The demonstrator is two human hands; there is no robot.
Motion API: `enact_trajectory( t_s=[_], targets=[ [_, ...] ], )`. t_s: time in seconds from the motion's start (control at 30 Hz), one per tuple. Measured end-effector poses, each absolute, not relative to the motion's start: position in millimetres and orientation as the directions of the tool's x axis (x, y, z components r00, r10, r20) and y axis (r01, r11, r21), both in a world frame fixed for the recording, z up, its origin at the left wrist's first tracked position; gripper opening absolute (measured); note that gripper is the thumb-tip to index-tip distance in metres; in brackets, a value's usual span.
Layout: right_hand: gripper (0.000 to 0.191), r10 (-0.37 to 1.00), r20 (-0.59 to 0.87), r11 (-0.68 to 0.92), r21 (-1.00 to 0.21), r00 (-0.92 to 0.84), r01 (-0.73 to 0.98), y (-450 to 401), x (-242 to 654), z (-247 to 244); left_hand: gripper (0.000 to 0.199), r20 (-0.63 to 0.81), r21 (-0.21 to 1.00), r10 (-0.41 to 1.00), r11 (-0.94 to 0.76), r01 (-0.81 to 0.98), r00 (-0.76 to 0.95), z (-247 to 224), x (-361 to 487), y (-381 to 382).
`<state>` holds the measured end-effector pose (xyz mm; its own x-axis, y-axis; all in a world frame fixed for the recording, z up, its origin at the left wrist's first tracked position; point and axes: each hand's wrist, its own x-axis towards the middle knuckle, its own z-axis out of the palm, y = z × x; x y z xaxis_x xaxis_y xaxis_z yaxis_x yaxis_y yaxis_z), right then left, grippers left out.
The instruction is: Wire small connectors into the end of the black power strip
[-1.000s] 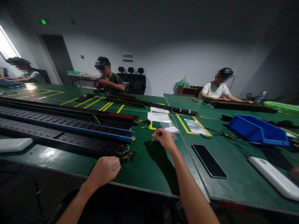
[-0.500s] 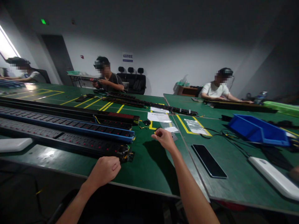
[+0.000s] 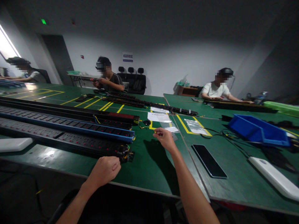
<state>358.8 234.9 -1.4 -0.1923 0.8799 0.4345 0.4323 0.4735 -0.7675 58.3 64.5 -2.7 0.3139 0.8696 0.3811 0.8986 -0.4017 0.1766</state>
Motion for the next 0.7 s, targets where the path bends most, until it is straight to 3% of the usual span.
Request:
enact_trajectory(
  t_s=[0.27,0.7],
  targets=[
    [0.031,0.861,0.471,0.495,-0.691,-0.191,0.527,230.4,360.4,4.0,0.025,0.388,0.169,0.866,-0.404,0.899,0.316,-3.0,58.1,64.6],
    [0.035,0.886,0.398,0.462,-0.79,-0.238,0.402,227.2,356.7,6.5,0.026,0.397,0.161,0.859,-0.411,0.897,0.322,-1.5,59.0,63.5]
  ],
)
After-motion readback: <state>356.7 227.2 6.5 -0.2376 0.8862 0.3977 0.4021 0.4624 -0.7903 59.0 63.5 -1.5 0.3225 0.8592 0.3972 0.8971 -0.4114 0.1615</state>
